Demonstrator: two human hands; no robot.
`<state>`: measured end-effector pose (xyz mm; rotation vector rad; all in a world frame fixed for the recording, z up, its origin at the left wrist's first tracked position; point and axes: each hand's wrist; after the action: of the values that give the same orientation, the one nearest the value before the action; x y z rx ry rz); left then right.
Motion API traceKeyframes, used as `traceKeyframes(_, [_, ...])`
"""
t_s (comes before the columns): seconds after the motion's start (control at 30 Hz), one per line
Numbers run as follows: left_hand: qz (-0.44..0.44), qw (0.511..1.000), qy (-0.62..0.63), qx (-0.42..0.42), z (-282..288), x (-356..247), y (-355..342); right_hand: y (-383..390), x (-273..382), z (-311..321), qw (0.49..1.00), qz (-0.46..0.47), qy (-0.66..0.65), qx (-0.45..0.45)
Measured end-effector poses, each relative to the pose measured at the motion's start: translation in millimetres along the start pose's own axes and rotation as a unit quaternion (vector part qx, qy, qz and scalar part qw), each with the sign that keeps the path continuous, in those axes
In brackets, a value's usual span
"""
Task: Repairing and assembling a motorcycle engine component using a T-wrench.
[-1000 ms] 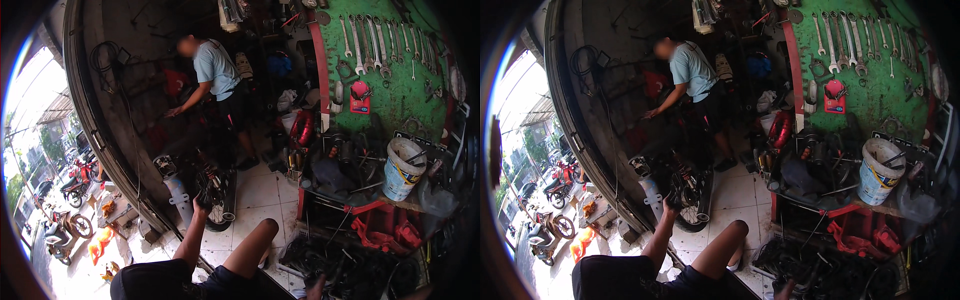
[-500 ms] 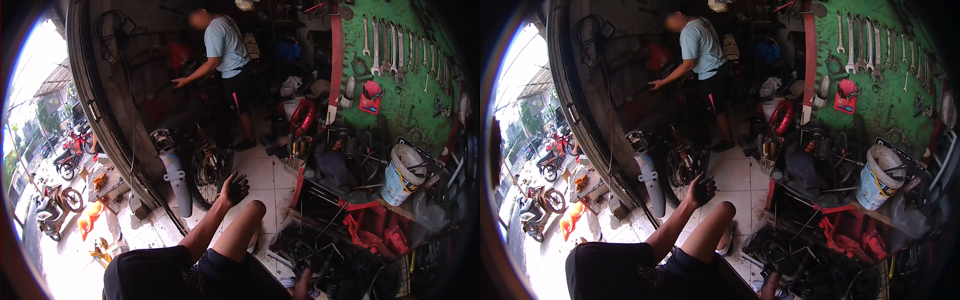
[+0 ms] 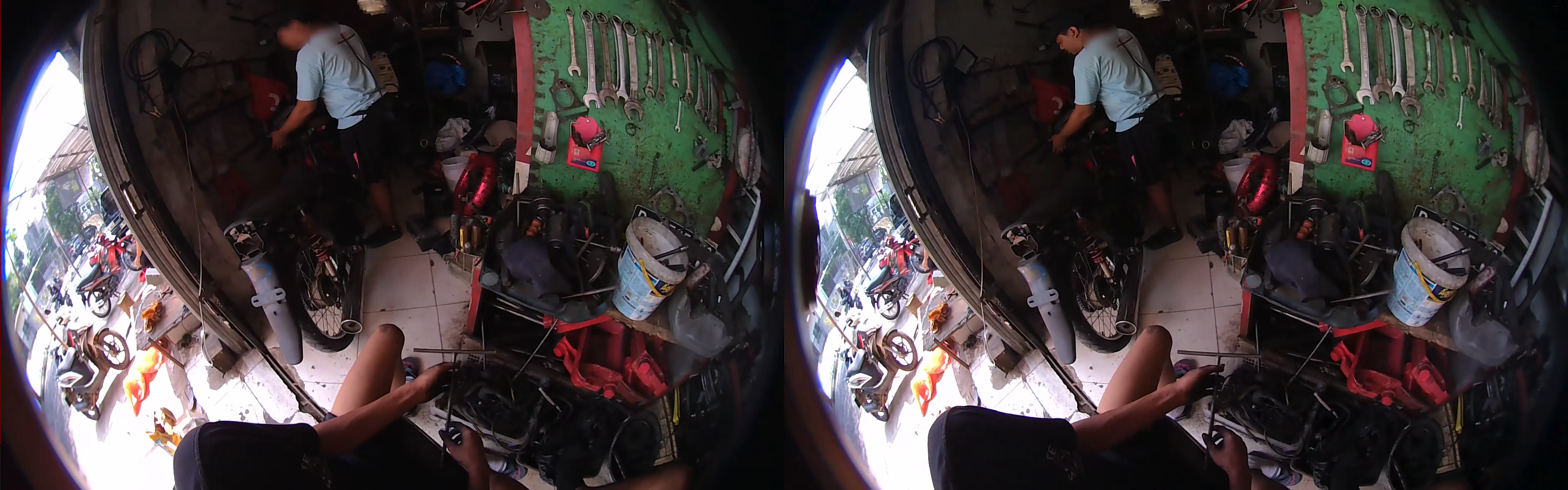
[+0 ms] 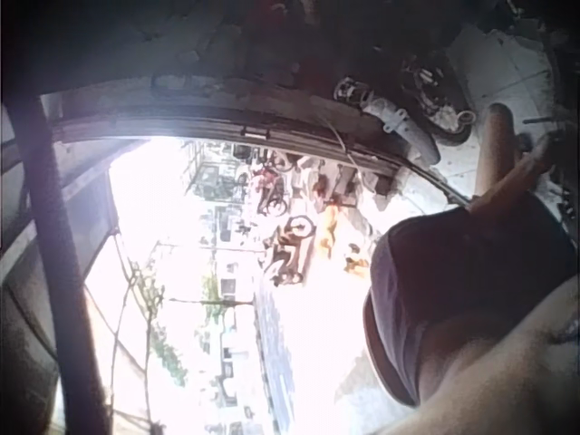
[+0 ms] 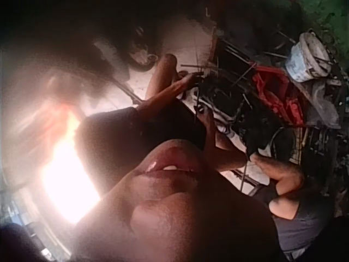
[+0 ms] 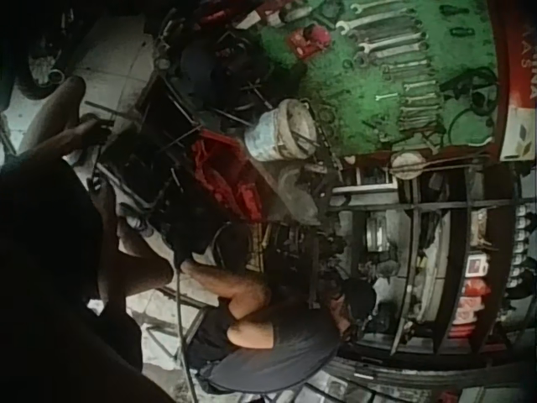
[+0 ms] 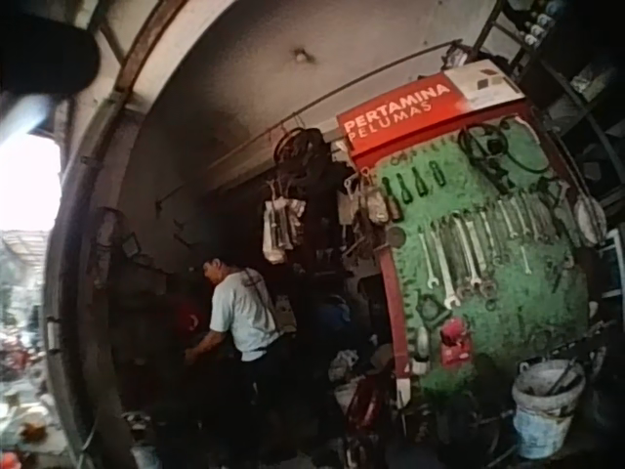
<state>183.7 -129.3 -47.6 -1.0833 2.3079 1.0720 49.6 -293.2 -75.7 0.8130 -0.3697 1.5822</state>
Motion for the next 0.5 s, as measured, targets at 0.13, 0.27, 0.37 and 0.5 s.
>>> traceKeyframes(0.13, [0.03, 0.99, 0.132, 0.029, 12.8, 10.6, 4.7, -2.7, -0.4, -9.5, 0.995, 0.031, -0.092, 0.03])
traceKeyframes(0.27, [0.032, 0.985, 0.143, 0.089, 24.1, 25.4, -8.5, -17.5, -27.5, -16.8, 0.969, 0.034, -0.195, 0.146])
traceKeyframes(0.37, [0.047, 0.981, 0.176, 0.061, 23.4, 33.6, -14.7, -16.4, -20.1, -7.7, 0.939, -0.001, -0.277, 0.203])
traceKeyframes(0.5, [0.045, 0.976, 0.204, 0.062, -0.5, 31.3, -4.6, -13.7, -30.8, -16.2, 0.948, -0.011, -0.271, 0.167])
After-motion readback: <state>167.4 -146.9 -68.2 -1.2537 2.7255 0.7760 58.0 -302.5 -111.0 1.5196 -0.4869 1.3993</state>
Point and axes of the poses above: each hand's wrist, its own y-axis away from the middle knuckle, its own z-axis out of the back of the hand, x = y × z, and after that the axes turned 13 degrees about y, right-handed
